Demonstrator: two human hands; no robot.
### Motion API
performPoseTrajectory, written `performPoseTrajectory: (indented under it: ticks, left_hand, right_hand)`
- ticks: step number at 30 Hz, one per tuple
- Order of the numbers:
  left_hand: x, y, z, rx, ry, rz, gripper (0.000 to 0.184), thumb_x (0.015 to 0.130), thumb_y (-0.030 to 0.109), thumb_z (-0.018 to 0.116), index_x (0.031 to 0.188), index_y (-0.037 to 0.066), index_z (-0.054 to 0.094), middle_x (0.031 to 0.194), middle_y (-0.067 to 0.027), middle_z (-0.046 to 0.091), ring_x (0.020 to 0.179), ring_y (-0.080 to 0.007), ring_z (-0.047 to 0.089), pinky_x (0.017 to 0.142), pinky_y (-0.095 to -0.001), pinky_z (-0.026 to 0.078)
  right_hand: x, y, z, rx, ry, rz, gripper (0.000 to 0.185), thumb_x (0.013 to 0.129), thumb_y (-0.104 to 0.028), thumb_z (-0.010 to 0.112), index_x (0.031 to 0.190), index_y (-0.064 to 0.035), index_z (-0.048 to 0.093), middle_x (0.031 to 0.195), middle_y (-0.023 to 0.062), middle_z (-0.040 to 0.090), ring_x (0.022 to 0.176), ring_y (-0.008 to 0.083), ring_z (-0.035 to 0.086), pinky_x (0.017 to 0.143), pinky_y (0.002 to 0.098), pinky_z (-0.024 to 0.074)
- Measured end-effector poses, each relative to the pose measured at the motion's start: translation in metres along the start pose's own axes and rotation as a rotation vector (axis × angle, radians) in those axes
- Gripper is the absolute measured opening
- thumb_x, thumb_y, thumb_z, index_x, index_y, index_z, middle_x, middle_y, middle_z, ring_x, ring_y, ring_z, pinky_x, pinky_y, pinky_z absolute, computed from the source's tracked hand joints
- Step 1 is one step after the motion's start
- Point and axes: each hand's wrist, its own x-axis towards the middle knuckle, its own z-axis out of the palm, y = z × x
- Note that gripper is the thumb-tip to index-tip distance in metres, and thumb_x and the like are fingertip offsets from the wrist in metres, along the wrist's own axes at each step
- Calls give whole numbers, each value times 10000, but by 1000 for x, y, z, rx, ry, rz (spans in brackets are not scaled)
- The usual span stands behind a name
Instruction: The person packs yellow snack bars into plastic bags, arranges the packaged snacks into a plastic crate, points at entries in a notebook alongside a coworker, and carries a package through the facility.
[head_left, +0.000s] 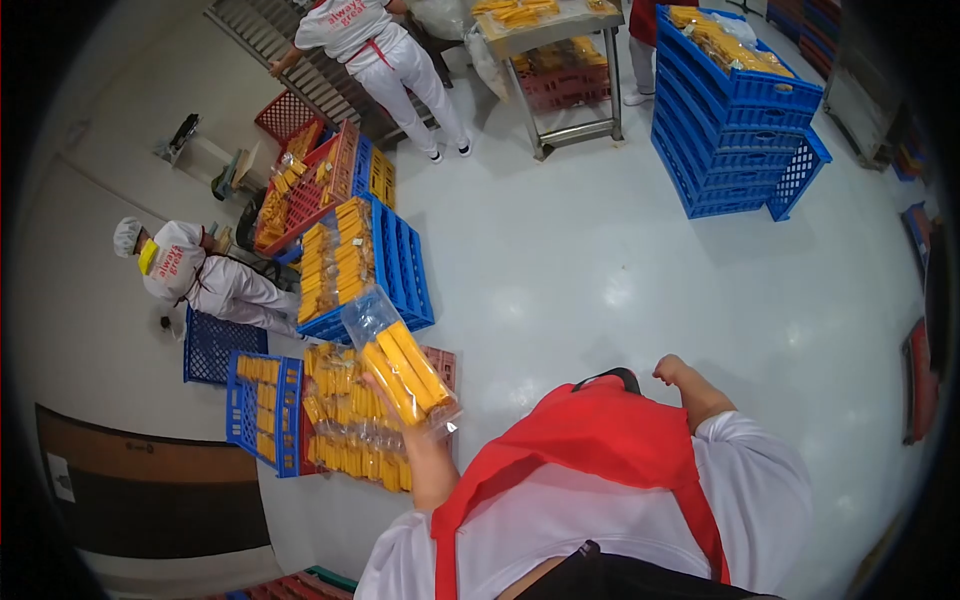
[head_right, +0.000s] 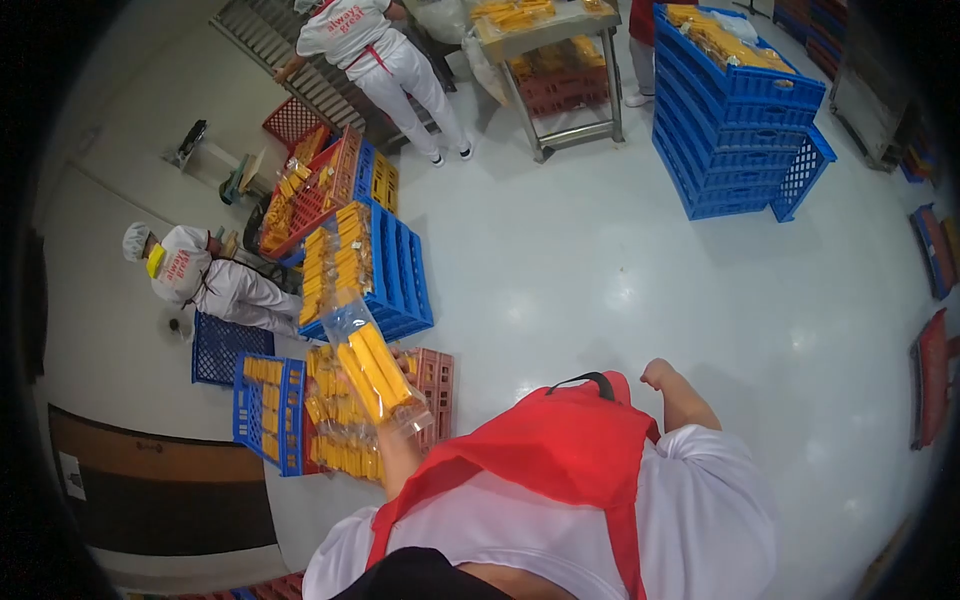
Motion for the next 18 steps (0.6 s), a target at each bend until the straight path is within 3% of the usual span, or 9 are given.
performPoseTrajectory:
  ticks: [4, 10, 18]
  left_hand:
    - [-3, -8, 20, -61, -212, -68, 674, 696, 613, 505, 1118, 93, 427, 922, -102, 518, 726, -206, 553, 561, -337, 500]
    - [-4, -11, 14, -30, -141, -49, 686, 690, 606, 519, 1119, 82, 415, 891, -106, 505, 696, -199, 539, 543, -319, 495]
    - [-3, 0, 9, 6, -162, -10, 641, 730, 600, 468, 1121, 94, 430, 934, -88, 525, 746, -202, 545, 592, -332, 492]
  right_hand:
    - [-17, 15, 1, 72, -24, 94, 234, 732, -245, 558, 770, -25, 627, 639, 100, 595, 516, 195, 591, 453, 347, 459]
    - [-29, 19, 0, 159, -33, 184, 253, 740, -249, 559, 823, -18, 623, 681, 99, 600, 536, 196, 596, 432, 341, 457]
    - [-16, 2, 1, 211, 21, 67, 221, 715, -226, 577, 766, -16, 621, 585, 84, 570, 480, 190, 571, 398, 333, 432]
